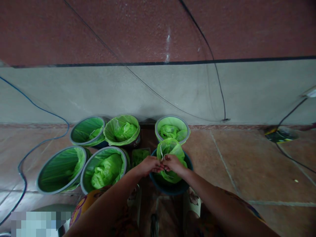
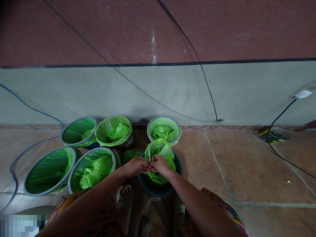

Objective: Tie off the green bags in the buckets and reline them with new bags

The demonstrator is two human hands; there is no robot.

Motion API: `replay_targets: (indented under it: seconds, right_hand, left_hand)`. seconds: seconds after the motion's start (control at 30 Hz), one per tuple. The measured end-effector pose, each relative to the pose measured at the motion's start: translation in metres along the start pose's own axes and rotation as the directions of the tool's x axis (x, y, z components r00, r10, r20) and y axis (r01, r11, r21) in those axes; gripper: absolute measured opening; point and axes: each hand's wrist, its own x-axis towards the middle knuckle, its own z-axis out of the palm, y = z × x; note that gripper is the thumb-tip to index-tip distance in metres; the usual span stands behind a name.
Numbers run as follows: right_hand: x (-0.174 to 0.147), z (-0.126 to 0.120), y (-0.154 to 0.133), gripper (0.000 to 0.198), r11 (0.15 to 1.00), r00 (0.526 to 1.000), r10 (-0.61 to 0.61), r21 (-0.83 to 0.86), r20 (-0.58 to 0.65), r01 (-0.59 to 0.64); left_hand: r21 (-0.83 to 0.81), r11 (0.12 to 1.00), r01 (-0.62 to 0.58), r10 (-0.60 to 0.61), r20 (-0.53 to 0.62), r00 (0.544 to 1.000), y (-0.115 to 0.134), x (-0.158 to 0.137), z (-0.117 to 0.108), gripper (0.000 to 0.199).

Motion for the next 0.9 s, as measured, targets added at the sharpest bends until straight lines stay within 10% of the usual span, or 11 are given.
replay_targets:
  seconds: [0.1,0.37,0.53,0.63,0.9]
  right_hand:
    - [-0.005,-0.015,-0.014,0.003,0.999,0.998,-0.047,0.004,0.032,0.047]
    - [-0.032,-0.071,-0.06,0.018,0.917,0.887,-0.381,-0.231,-0.262,0.325]
    - [-0.065,-0.085,-0.08,0.018,0.704,0.608,-0.707,-0.283,-0.362,0.651]
    - [-0.079,-0.084,-0.088,0.012,0.628,0.538,-0.759,-0.193,-0.367,0.754]
    - [-0.072,-0.039,-0.084,0.028,0.802,0.809,-0.588,0.126,-0.012,0.584]
  left_hand:
    - [0.378,0.923,-0.069,0.102,-0.067,0.993,0.009,-0.008,-0.001,0.01]
    - [0.962,0.266,0.066,0.577,-0.214,0.788,0.045,-0.034,-0.015,0.028]
    - [0.859,0.321,-0.399,0.903,-0.151,0.402,0.065,-0.054,-0.008,0.02]
    - [0.607,0.316,-0.73,0.949,-0.196,0.247,0.071,-0.06,0.004,0.014]
    - [0.188,0.487,-0.853,0.867,-0.22,0.446,0.079,-0.036,0.03,0.016]
